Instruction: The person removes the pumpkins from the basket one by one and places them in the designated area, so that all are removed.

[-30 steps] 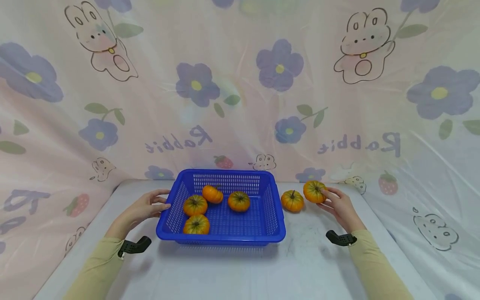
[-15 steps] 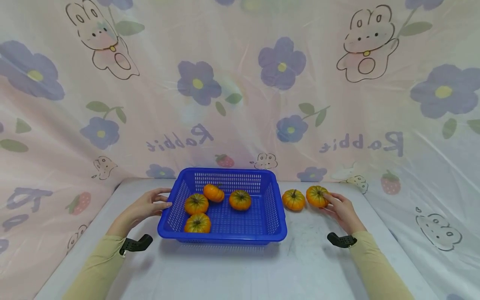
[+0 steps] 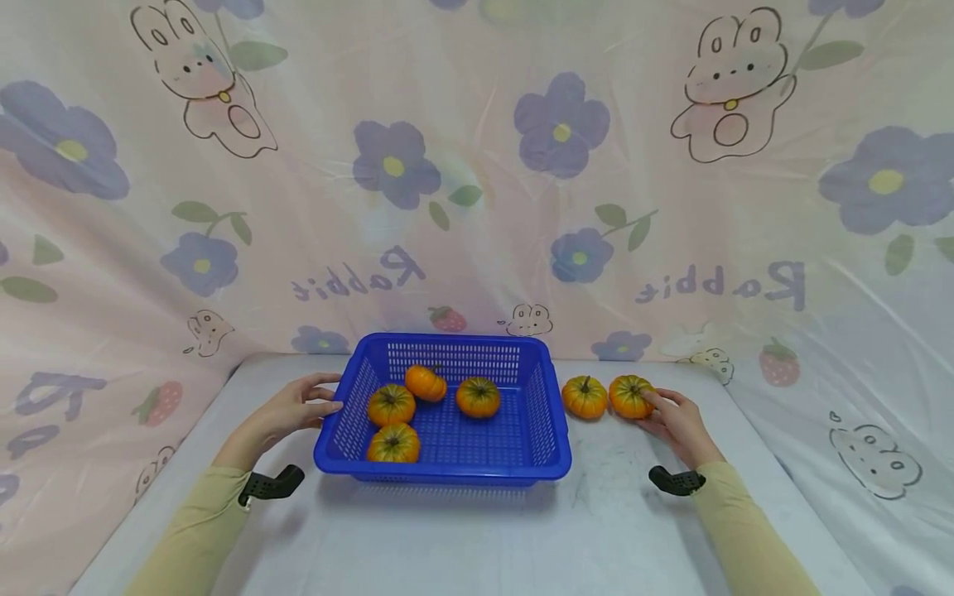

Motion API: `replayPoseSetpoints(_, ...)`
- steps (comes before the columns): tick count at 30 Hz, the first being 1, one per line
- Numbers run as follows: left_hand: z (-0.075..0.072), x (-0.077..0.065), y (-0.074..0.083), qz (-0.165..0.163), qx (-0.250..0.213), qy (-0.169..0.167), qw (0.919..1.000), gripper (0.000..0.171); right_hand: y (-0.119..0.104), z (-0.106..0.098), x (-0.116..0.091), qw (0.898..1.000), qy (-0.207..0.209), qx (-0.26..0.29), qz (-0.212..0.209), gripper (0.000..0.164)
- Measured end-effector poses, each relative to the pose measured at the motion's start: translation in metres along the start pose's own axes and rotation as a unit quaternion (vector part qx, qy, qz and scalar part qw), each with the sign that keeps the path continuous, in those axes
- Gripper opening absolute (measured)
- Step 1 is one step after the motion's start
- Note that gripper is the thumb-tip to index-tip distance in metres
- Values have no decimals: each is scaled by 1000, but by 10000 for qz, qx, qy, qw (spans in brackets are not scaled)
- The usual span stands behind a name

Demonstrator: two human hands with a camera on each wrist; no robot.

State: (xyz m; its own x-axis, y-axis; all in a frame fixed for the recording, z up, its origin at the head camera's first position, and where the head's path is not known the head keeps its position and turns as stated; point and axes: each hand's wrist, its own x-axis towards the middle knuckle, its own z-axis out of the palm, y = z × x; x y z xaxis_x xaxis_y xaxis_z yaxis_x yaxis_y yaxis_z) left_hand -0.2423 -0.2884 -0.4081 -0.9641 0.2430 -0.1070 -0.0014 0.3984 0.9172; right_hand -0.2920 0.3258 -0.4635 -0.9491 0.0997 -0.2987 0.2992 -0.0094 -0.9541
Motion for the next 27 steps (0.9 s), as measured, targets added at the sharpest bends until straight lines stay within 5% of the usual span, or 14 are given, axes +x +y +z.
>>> replayPoseSetpoints(27,-1,-1,0,13,-149,-86,9999,69,2,6,-1,9960,525,-721,-85,70)
